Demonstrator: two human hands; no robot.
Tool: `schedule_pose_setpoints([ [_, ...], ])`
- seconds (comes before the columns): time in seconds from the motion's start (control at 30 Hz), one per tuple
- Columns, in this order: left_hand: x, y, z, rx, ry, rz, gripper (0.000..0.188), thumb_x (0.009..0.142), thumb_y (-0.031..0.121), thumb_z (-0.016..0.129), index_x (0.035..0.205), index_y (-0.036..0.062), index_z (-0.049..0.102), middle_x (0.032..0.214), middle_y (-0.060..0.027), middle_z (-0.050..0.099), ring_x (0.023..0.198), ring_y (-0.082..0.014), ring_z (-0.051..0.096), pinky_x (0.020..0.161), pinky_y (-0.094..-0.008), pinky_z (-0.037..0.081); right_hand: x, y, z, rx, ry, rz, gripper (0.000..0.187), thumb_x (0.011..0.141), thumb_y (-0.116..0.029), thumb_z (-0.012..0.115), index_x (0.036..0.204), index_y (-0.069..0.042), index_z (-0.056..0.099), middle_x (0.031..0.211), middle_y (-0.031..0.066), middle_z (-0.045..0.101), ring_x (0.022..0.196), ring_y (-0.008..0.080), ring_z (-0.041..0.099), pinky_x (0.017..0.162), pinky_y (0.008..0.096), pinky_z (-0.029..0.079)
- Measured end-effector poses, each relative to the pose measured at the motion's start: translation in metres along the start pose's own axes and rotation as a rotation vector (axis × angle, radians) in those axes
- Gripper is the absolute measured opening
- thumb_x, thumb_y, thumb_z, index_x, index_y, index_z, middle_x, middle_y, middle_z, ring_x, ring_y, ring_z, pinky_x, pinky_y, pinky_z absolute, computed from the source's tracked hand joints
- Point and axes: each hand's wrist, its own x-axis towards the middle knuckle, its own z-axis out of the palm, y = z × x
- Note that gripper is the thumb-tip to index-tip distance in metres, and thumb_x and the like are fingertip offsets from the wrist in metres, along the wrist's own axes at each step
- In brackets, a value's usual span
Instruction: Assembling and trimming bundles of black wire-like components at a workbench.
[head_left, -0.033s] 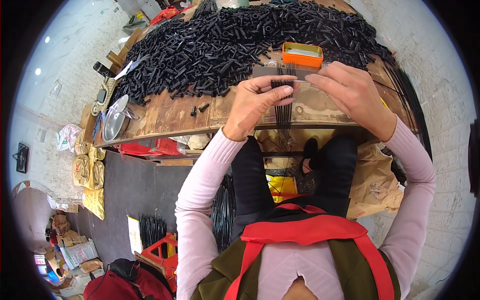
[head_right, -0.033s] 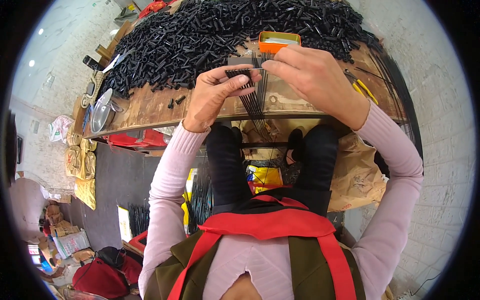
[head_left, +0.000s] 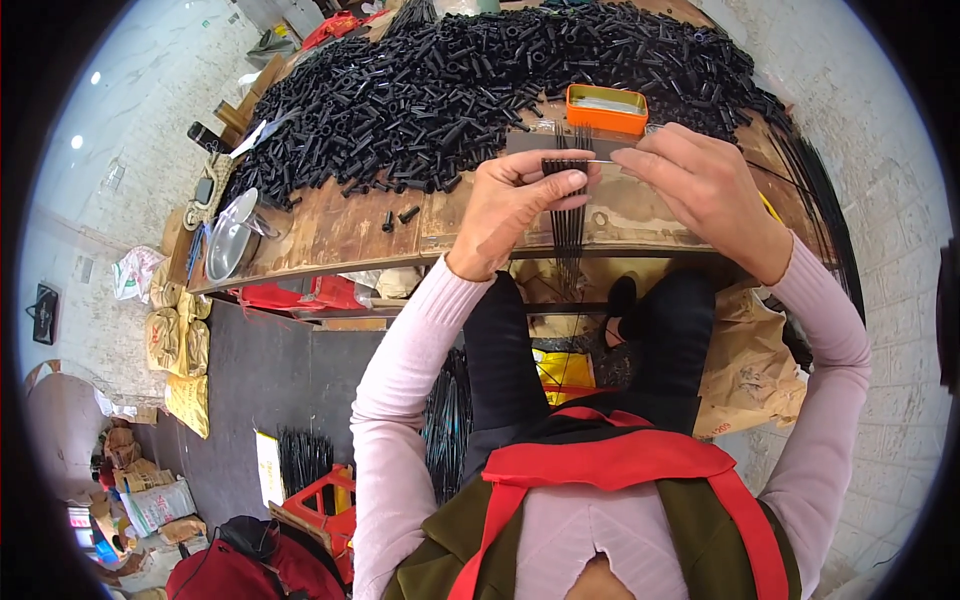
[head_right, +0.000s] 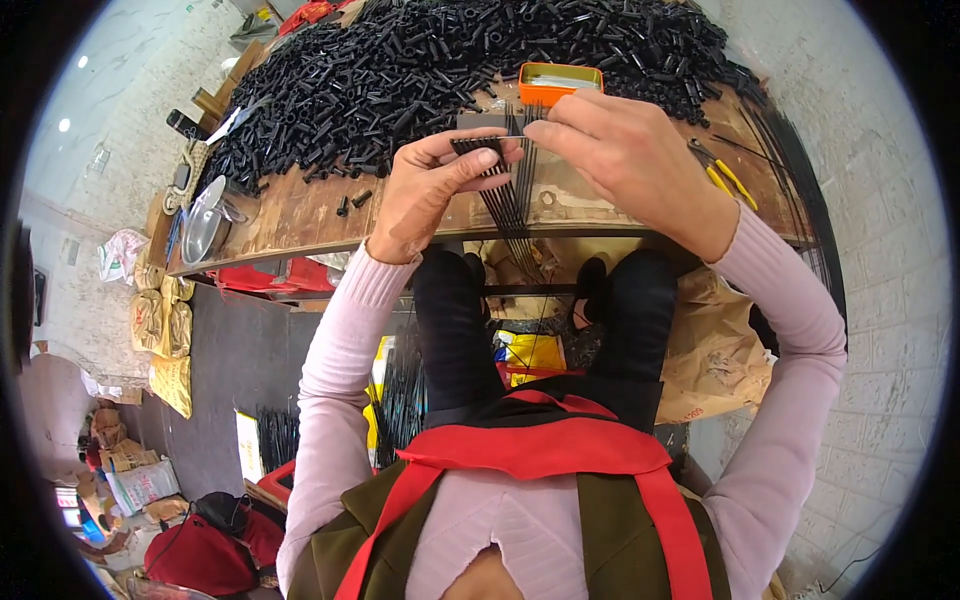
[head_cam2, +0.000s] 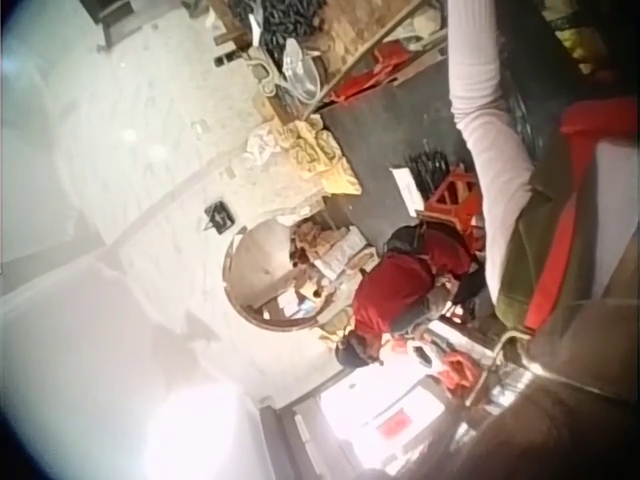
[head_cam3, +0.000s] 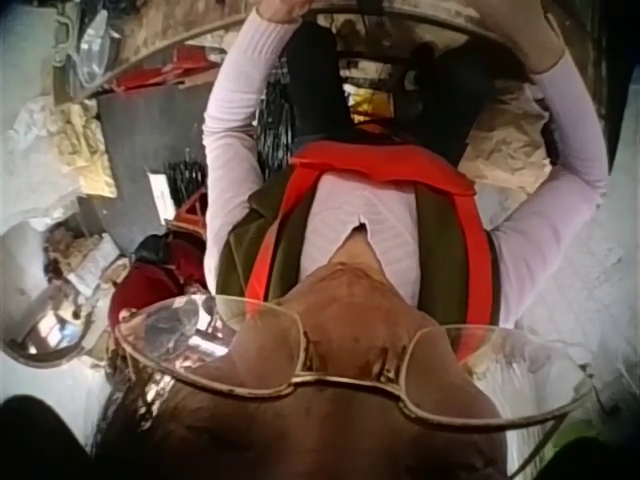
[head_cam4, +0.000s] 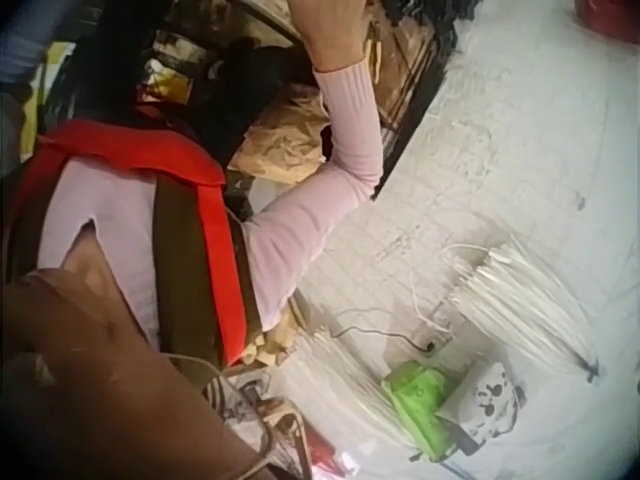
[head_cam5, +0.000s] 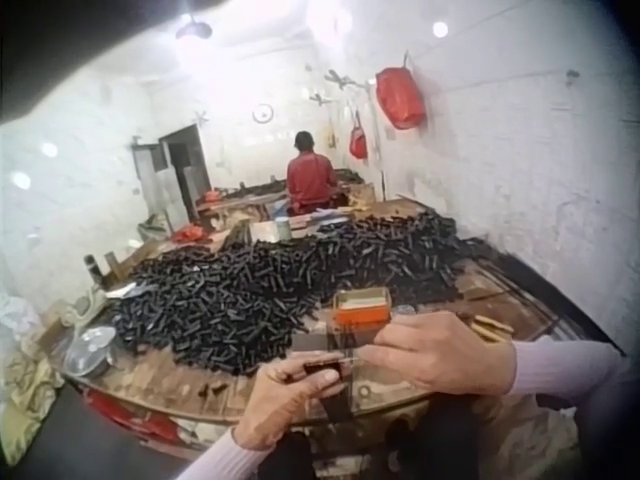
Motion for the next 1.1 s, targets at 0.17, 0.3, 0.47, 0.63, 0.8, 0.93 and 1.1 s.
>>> schedule_pose_setpoints([
  [0.17, 0.000, -0.001, -0.003, -0.046, 0.049, -0.018, 0.025, 0.092, 0.004, 0.065, 0.115, -0.0036, 0.066, 0.106, -0.0131, 0.070, 0.097, -0.0198, 0.069, 0.087, -0.0328, 0.059, 0.006, -0.004, 0.013, 0.075, 0.019, 0.109, 0.026, 0.074, -0.003, 0.069, 0.100, -0.002, 0.066, 0.088, 0.0091, 0.062, 0.077, 0.0258, 0.063, 0.064, 0.0358, 0.051],
  [0.3, -0.002, -0.004, -0.008, -0.061, 0.076, -0.001, 0.025, 0.092, 0.004, 0.065, 0.115, -0.0035, 0.066, 0.105, -0.0130, 0.071, 0.098, -0.0197, 0.068, 0.088, -0.0335, 0.058, 0.008, -0.006, 0.017, 0.118, 0.035, 0.091, 0.026, 0.075, -0.003, 0.070, 0.101, -0.003, 0.066, 0.090, 0.0095, 0.063, 0.078, 0.0271, 0.064, 0.065, 0.0356, 0.051],
  [0.47, -0.002, -0.002, -0.001, -0.069, 0.034, -0.022, 0.026, 0.091, 0.001, 0.066, 0.116, -0.0028, 0.066, 0.103, -0.0108, 0.071, 0.095, -0.0173, 0.068, 0.087, -0.0307, 0.058, 0.004, -0.008, 0.014, 0.084, 0.042, 0.069, 0.031, 0.076, -0.001, 0.068, 0.107, -0.003, 0.066, 0.092, 0.0096, 0.064, 0.080, 0.0281, 0.064, 0.066, 0.0354, 0.052],
  [0.63, -0.004, -0.011, -0.010, 0.054, -0.004, -0.033, 0.028, 0.087, 0.003, 0.071, 0.114, -0.0008, 0.067, 0.101, -0.0057, 0.071, 0.089, -0.0113, 0.067, 0.078, -0.0254, 0.056, 0.018, -0.012, 0.016, 0.238, 0.149, 0.070, 0.035, 0.081, 0.001, 0.065, 0.115, -0.004, 0.065, 0.094, 0.0118, 0.065, 0.081, 0.0281, 0.064, 0.068, 0.0336, 0.052],
  [0.8, -0.015, -0.095, -0.035, 1.486, -0.065, 0.271, 0.100, 0.059, 0.028, 0.087, 0.147, 0.0199, 0.042, 0.138, -0.0148, 0.053, 0.118, -0.0337, 0.057, 0.099, -0.0398, 0.046, -0.026, 0.054, 0.043, 0.164, 0.093, 0.492, 0.022, 0.095, -0.008, 0.057, 0.115, -0.001, 0.064, 0.095, 0.0157, 0.068, 0.079, 0.0298, 0.065, 0.071, 0.0314, 0.051],
  [0.93, 0.001, -0.121, -0.040, 1.447, -0.192, 0.436, 0.089, 0.068, 0.038, 0.080, 0.146, 0.0202, 0.041, 0.149, -0.0167, 0.039, 0.136, -0.0351, 0.040, 0.110, -0.0439, 0.036, -0.062, 0.093, 0.094, 0.318, -0.252, 0.626, 0.022, 0.094, -0.017, 0.058, 0.107, -0.001, 0.066, 0.094, 0.0167, 0.068, 0.082, 0.0332, 0.065, 0.073, 0.0370, 0.051],
  [1.1, 0.006, -0.136, -0.048, 1.390, -0.238, 0.409, 0.074, 0.072, 0.033, 0.079, 0.139, 0.0198, 0.050, 0.153, -0.0154, 0.034, 0.139, -0.0338, 0.036, 0.113, -0.0457, 0.033, -0.045, 0.152, 0.145, 0.148, -0.251, 0.563, 0.019, 0.092, -0.017, 0.059, 0.100, -0.002, 0.067, 0.095, 0.0162, 0.069, 0.086, 0.0349, 0.066, 0.075, 0.0405, 0.051],
])
